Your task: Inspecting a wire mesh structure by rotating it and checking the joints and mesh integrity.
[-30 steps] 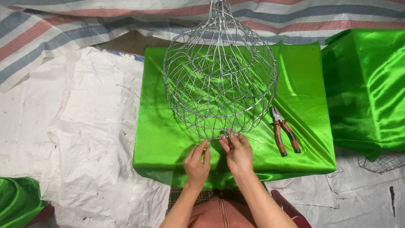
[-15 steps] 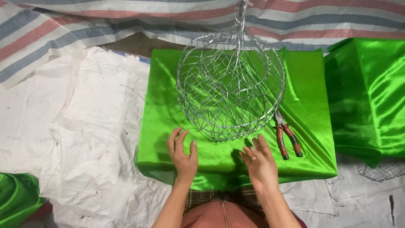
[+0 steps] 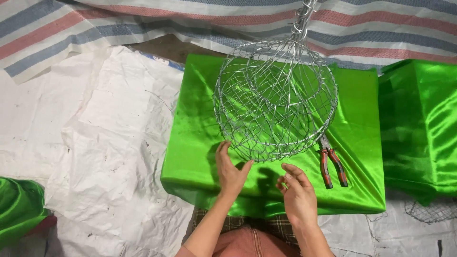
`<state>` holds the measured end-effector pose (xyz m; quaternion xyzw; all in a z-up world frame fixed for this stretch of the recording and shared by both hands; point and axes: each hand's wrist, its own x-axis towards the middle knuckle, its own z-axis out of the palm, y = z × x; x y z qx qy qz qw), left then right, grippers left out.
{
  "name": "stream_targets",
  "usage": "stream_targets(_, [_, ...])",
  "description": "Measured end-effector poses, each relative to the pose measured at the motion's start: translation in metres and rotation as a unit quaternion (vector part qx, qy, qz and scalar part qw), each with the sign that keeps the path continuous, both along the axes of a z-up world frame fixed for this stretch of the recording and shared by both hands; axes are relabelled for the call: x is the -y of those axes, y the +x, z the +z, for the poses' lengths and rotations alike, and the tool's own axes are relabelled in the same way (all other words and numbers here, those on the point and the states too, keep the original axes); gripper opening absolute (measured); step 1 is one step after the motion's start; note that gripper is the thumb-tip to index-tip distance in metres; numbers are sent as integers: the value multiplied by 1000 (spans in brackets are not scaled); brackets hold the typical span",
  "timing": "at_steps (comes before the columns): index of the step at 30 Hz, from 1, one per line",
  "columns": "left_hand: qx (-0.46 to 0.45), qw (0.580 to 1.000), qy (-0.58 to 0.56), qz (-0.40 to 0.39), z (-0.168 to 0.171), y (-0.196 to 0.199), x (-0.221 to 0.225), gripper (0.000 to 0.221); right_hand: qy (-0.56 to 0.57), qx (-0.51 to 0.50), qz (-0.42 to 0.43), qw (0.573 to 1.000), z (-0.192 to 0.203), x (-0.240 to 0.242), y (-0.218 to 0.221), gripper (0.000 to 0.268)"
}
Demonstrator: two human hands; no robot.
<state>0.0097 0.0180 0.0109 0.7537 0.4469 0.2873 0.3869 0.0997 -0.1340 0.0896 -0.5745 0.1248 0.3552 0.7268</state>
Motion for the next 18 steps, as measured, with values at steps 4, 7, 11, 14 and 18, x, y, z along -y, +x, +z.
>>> stream_targets(4, [44, 998, -40, -10, 2, 4, 2, 91, -4, -13, 6, 1000, 3, 0, -1, 23])
stream_targets(7, [70, 997, -28, -8, -1, 6, -1, 86, 0, -22, 18, 1000, -4, 4, -2, 22])
stream_targets(11, [76, 997, 5, -14, 11, 11, -9, 88, -5, -33, 6, 999, 4, 7, 0, 26])
stream_targets(14, [103, 993, 10, -64, 39, 16, -26, 77, -9, -11, 3, 1000, 11, 11, 4, 29])
stream_targets(18, [143, 969, 129, -153, 56, 34, -48, 25, 19, 11, -17, 1000, 13, 14, 9, 25])
